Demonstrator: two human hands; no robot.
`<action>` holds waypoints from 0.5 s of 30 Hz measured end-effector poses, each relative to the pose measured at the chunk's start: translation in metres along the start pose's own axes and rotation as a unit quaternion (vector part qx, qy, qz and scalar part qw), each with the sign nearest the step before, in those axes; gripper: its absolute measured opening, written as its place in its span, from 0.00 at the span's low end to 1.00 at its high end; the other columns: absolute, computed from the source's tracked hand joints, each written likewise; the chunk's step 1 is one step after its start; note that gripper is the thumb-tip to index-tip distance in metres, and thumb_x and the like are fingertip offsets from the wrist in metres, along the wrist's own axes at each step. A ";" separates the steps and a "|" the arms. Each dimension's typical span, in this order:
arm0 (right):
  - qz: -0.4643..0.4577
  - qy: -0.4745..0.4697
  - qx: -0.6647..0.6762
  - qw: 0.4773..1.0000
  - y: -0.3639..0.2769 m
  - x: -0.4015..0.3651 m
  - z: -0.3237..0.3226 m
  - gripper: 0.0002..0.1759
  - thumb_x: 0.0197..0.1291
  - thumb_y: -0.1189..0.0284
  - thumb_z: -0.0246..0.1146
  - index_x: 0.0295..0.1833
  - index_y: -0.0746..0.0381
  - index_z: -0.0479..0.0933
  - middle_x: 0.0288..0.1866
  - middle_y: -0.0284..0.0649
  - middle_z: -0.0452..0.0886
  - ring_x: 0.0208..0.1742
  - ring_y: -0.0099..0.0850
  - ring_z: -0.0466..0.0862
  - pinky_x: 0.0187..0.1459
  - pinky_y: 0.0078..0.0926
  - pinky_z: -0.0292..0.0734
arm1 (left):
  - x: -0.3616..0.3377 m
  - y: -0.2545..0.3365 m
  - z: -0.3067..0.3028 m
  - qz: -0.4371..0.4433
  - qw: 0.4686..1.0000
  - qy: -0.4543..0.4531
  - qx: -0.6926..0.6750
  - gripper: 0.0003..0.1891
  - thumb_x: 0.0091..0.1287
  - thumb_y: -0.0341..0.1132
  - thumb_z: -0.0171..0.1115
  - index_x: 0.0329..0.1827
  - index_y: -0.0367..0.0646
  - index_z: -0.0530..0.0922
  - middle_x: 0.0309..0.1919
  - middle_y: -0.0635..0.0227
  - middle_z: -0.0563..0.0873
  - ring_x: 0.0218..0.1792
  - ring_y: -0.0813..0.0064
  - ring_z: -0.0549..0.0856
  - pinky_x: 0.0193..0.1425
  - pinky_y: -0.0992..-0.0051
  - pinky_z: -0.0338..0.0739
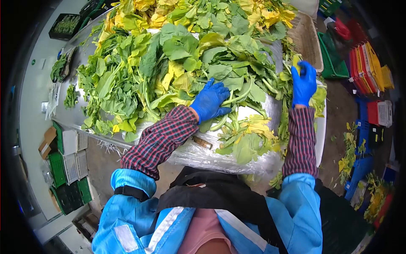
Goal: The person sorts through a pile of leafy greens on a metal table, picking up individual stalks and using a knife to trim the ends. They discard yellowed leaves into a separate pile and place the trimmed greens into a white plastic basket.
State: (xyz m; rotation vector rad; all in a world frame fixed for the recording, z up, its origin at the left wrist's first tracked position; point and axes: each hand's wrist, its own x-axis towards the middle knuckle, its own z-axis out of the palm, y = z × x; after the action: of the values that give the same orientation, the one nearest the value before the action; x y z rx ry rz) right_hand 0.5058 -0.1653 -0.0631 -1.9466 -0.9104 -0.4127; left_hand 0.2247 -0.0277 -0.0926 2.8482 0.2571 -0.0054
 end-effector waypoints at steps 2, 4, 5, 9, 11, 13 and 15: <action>-0.003 -0.012 -0.038 0.999 0.005 0.021 0.023 0.19 0.44 0.71 0.69 0.46 0.54 0.78 0.35 0.35 0.76 0.33 0.30 0.77 0.38 0.28 0.72 | -0.001 0.002 -0.002 -0.006 1.000 0.005 -0.019 0.27 0.57 0.52 0.59 0.54 0.42 0.74 0.55 0.58 0.75 0.61 0.58 0.68 0.70 0.56 0.51; 0.027 -0.047 -0.085 0.995 0.022 0.037 0.042 0.24 0.44 0.71 0.68 0.53 0.52 0.76 0.37 0.37 0.76 0.38 0.33 0.78 0.42 0.31 0.72 | -0.001 0.003 -0.002 -0.014 1.000 0.002 -0.012 0.26 0.58 0.51 0.59 0.54 0.42 0.74 0.55 0.59 0.75 0.62 0.59 0.68 0.70 0.56 0.51; -0.049 -0.076 -0.072 0.993 0.033 0.041 0.048 0.24 0.45 0.70 0.66 0.53 0.53 0.77 0.43 0.40 0.77 0.42 0.36 0.78 0.46 0.34 0.72 | -0.001 0.004 -0.003 -0.018 1.000 0.003 -0.018 0.26 0.58 0.50 0.59 0.54 0.42 0.74 0.56 0.60 0.75 0.62 0.59 0.68 0.70 0.56 0.51; 0.013 -0.453 -0.064 0.889 0.103 0.003 0.090 0.22 0.45 0.69 0.66 0.51 0.57 0.77 0.43 0.46 0.80 0.42 0.41 0.79 0.45 0.36 0.72 | -0.001 0.012 -0.004 -0.033 0.999 0.015 -0.020 0.23 0.56 0.45 0.61 0.52 0.42 0.75 0.54 0.61 0.76 0.61 0.60 0.69 0.69 0.58 0.53; 0.009 -0.487 -0.052 0.872 0.097 0.002 0.078 0.16 0.46 0.68 0.66 0.42 0.62 0.79 0.31 0.46 0.81 0.35 0.37 0.81 0.38 0.34 0.73 | 0.003 0.022 -0.014 -0.031 0.999 0.035 -0.007 0.21 0.55 0.43 0.62 0.51 0.42 0.76 0.52 0.62 0.77 0.58 0.60 0.71 0.67 0.59 0.57; 0.064 -0.435 0.034 0.898 0.093 0.002 0.056 0.13 0.46 0.68 0.67 0.38 0.64 0.79 0.28 0.44 0.80 0.31 0.33 0.79 0.35 0.31 0.72 | 0.006 0.038 -0.028 -0.054 0.990 0.101 -0.084 0.18 0.55 0.39 0.62 0.48 0.44 0.78 0.45 0.64 0.80 0.49 0.60 0.77 0.56 0.64 0.69; 0.098 -0.345 0.080 0.930 0.082 0.010 0.027 0.12 0.47 0.70 0.67 0.27 0.68 0.75 0.21 0.36 0.74 0.23 0.24 0.71 0.29 0.25 0.67 | 0.012 0.059 -0.043 -0.037 0.984 0.130 -0.120 0.17 0.55 0.38 0.62 0.48 0.45 0.79 0.42 0.64 0.81 0.45 0.61 0.78 0.51 0.66 0.72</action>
State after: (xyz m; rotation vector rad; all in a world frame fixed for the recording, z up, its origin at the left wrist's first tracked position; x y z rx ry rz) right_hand 0.5710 -0.1628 -0.1202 -2.0249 -1.1202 0.4891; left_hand 0.2463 -0.0696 -0.0354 2.5932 0.3884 0.3587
